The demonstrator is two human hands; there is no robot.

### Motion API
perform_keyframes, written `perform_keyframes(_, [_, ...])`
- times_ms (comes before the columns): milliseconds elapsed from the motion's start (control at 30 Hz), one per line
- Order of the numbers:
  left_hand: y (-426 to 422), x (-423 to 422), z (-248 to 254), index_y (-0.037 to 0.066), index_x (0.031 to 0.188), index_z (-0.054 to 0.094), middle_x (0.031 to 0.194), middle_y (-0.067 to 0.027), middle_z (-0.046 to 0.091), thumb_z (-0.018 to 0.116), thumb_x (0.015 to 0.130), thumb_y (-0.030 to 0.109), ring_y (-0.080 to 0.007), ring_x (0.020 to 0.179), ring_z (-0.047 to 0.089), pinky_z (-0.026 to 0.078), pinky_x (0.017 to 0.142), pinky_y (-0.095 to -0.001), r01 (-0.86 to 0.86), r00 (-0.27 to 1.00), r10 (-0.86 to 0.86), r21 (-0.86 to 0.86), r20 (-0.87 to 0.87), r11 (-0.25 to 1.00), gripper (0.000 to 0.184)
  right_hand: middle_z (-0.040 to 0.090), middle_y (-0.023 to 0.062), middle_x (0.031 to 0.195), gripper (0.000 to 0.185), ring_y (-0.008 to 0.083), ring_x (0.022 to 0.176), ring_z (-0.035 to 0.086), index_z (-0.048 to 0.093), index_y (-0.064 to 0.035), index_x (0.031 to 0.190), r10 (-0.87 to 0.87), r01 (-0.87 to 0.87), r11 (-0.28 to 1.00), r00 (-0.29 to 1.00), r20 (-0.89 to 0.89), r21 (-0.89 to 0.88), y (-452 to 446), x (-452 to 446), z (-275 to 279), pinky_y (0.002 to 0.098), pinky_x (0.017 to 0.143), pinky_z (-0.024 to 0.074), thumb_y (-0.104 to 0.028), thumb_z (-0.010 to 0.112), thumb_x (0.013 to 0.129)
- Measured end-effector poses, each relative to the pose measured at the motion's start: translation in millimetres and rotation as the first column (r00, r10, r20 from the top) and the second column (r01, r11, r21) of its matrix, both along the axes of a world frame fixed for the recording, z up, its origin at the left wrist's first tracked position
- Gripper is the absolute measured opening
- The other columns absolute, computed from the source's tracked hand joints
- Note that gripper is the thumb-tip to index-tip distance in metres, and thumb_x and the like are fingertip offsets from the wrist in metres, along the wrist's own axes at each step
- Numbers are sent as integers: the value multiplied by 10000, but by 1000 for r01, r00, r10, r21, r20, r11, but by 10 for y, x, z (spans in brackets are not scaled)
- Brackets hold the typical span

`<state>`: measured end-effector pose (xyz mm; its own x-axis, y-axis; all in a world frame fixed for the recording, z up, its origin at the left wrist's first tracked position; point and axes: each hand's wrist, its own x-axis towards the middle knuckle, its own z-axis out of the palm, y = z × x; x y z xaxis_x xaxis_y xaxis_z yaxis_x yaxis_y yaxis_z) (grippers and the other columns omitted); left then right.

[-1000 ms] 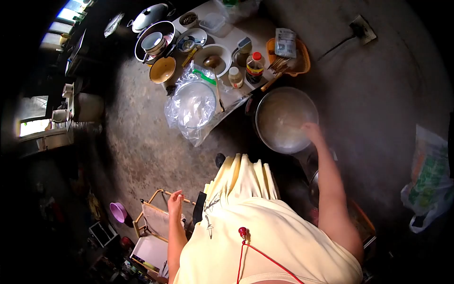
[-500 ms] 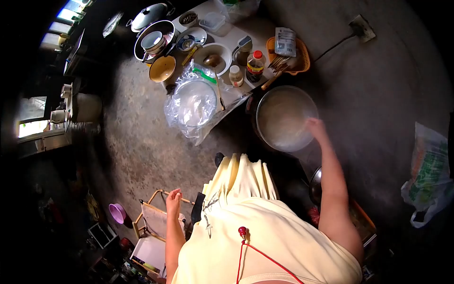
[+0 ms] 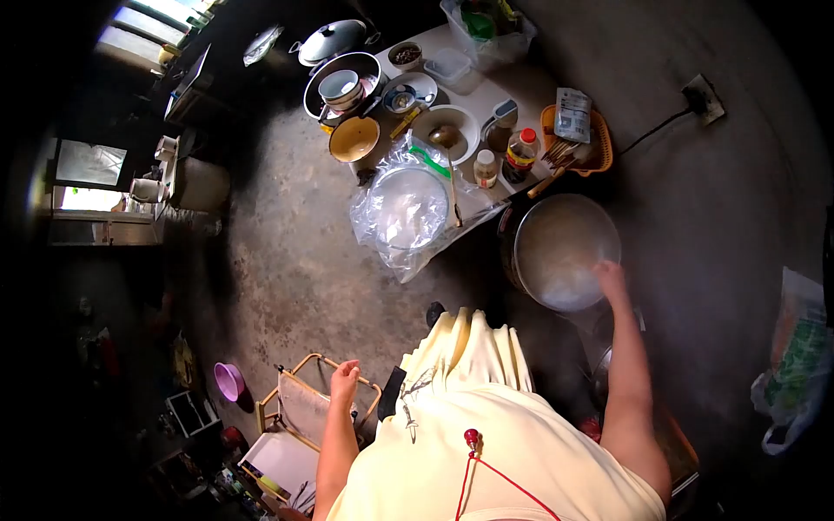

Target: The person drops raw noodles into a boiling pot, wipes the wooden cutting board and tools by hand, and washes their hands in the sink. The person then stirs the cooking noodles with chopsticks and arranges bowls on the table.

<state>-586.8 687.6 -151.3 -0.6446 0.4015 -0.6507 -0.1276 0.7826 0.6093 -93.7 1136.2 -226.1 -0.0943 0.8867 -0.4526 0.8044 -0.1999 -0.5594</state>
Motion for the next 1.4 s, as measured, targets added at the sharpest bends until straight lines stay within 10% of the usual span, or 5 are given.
perform_keyframes(233, [-5, -15, -52, 1, 1012, 571, 892, -35, 596, 513, 819, 42, -109, 809, 543, 430, 744, -226, -14, 1000, 14, 28, 26, 1000, 206, 592, 195, 960, 284, 351, 886, 568, 620, -63, 939, -103, 58, 992, 878, 468, 110, -300, 94, 96, 381, 757, 447, -261, 445, 833])
perform_keyframes(533, [-9, -82, -159, -2, 1017, 563, 904, -41, 596, 506, 811, 20, -110, 835, 538, 425, 765, -222, 25, 993, -31, 57, 115, 998, 215, 608, 159, 741, 261, 285, 723, 590, 596, -4, 793, -198, 186, 979, 968, -156, -87, -674, -275, -139, 382, 647, 431, -250, 514, 760])
perform_keyframes(1100, [-30, -865, -524, 13, 1024, 565, 953, -85, 603, 539, 777, -15, -148, 803, 579, 461, 720, -248, 161, 987, -162, 126, 4, 979, 250, 530, 207, 808, 240, 385, 774, 507, 480, -31, 908, -509, 556, 746, 831, -226, 366, -1883, -722, 624, 428, 680, 393, -264, 434, 869])
perform_keyframes(1200, [121, -919, -315, 11, 1014, 570, 737, -50, 591, 568, 745, -20, -98, 491, 509, 412, 448, -231, 231, 973, -231, -22, 11, 973, 270, 493, 137, 720, 242, 282, 682, 480, 468, -28, 863, -512, 564, 755, 825, -238, 333, -2037, -694, 166, 374, 640, 389, -264, 417, 885])
perform_keyframes(1400, [56, -1121, -321, 62, 1160, 505, 720, -33, 555, 553, 700, -56, -97, 571, 498, 409, 505, -223, 198, 980, -198, 24, -26, 980, 477, 441, 12, 647, 248, 108, 575, 420, 475, -73, 868, -361, 490, 843, 821, -443, 221, -2012, -1846, 775, 266, 532, 371, -306, 397, 901])
